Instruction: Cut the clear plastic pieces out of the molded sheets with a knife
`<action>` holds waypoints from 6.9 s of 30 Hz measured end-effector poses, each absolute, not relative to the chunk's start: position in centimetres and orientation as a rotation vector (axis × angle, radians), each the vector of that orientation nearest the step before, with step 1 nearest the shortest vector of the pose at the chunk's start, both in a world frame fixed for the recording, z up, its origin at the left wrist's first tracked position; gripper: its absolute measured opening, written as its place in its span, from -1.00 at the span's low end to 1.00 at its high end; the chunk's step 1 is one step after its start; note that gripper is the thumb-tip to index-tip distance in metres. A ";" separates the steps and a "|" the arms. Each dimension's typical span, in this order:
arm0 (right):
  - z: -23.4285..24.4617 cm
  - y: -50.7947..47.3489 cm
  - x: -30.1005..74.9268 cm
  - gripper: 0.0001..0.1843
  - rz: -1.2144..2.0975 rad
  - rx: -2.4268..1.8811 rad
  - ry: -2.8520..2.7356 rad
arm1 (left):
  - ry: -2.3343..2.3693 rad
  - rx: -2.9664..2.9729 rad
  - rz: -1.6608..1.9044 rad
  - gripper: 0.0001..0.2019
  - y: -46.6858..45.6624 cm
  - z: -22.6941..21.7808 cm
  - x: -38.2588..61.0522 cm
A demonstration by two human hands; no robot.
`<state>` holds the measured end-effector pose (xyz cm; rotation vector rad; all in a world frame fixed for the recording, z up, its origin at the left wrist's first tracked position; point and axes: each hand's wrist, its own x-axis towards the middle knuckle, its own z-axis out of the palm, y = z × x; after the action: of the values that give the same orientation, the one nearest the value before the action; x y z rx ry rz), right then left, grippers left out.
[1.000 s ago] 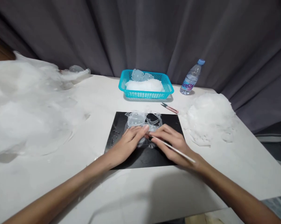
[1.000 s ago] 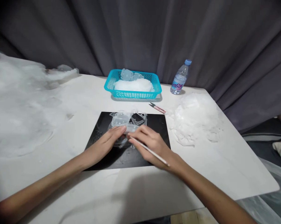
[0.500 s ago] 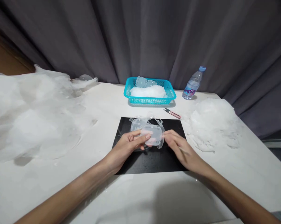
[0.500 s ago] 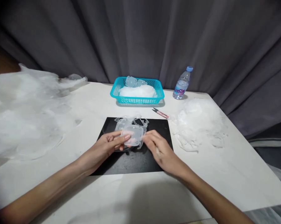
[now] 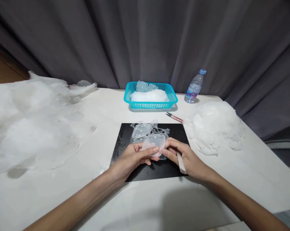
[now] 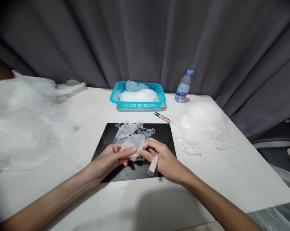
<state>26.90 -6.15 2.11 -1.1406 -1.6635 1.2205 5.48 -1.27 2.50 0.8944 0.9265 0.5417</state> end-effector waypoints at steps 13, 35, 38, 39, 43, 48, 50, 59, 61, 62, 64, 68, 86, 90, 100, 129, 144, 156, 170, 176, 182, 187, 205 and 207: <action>-0.4 -5.1 27.1 -0.89 0.615 -1.369 -1.907 | 0.911 0.826 0.551 -0.65 -2.4 2.9 6.7; 0.9 -5.2 28.0 -0.82 0.908 -1.359 -1.653 | 0.942 0.888 0.606 -0.65 -2.1 1.7 6.5; 0.2 -5.1 27.6 -0.90 0.694 -1.532 -1.653 | 0.914 0.838 0.546 -0.68 -2.5 1.7 6.8; 0.3 -5.0 27.8 -0.89 0.681 -1.569 -1.663 | 0.913 0.843 0.528 -0.69 -2.7 1.7 6.9; 2.0 -4.8 30.4 -0.87 0.981 -1.458 -1.957 | 0.970 0.981 0.487 -0.65 -2.4 1.9 6.4; 4.6 -3.9 32.0 -0.72 0.979 -1.458 -1.848 | 1.004 1.303 0.364 -0.59 -1.7 1.9 5.4; 4.6 -3.1 30.9 -0.71 0.954 -1.410 -1.863 | 1.015 1.427 0.345 -0.60 -1.8 1.7 5.3; 2.9 0.2 25.6 -0.68 1.498 -1.246 -1.793 | 1.155 1.810 0.439 -0.70 -2.3 0.8 4.8; 3.0 0.5 25.3 -0.64 1.513 -1.225 -1.718 | 1.145 1.796 0.472 -0.70 -2.2 1.1 4.7; 3.1 0.5 25.3 -0.63 1.517 -1.222 -1.693 | 1.135 1.784 0.482 -0.69 -2.2 1.3 4.6; 3.1 0.6 25.3 -0.60 1.530 -1.231 -1.671 | 1.115 1.768 0.485 -0.65 -2.2 1.5 4.6; 2.8 0.6 25.6 -0.47 1.556 -1.270 -1.678 | 1.122 1.809 0.468 -0.62 -2.2 1.4 4.7; 3.8 0.4 25.6 -0.60 1.570 -1.228 -1.526 | 1.023 2.351 0.696 -0.87 -2.9 0.5 3.9; 3.6 0.3 25.1 -0.56 1.599 -1.131 -1.462 | 1.015 2.346 0.679 -0.87 -2.7 0.6 3.7; 4.7 0.0 25.4 -0.65 1.638 -1.110 -1.479 | 0.956 2.459 0.782 -0.74 -3.5 0.8 4.7; 2.1 0.6 28.8 -0.55 1.489 -1.200 -1.646 | 1.034 1.814 0.674 -0.79 -1.6 0.6 4.6; 2.1 -2.3 27.7 -0.71 1.332 -1.195 -1.778 | 1.061 1.800 0.709 -0.71 -2.0 0.6 5.2; -0.5 -1.5 27.7 -0.84 0.532 -1.700 -1.926 | 0.802 2.558 0.869 -0.88 -3.3 0.0 4.7; 4.0 -3.8 28.2 -0.91 0.881 -0.986 -1.970 | 0.923 2.114 1.017 -0.90 -2.6 0.7 3.4; 2.7 -3.5 27.9 -0.90 0.639 -0.847 -1.912 | 0.836 2.191 1.133 -0.77 -2.7 0.6 3.3; 1.3 -4.0 27.8 -0.79 0.141 -0.774 -1.967 | 0.769 2.258 1.182 -0.77 -2.7 0.4 3.2; 1.0 -4.5 27.7 -0.81 -0.299 -0.711 -2.021 | 0.762 2.286 1.164 -0.76 -2.9 0.3 3.1; 0.2 -3.6 27.1 -0.88 0.335 -0.891 -1.941 | 0.928 1.746 1.013 -0.89 -1.5 0.8 3.9; 0.1 -3.7 27.1 -0.79 0.562 -0.952 -1.838 | 0.906 1.583 0.995 -0.83 -1.1 0.9 4.1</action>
<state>27.13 -3.66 0.11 -0.9516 -1.8384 0.5621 4.12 -1.05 0.93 1.5827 0.9056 0.9948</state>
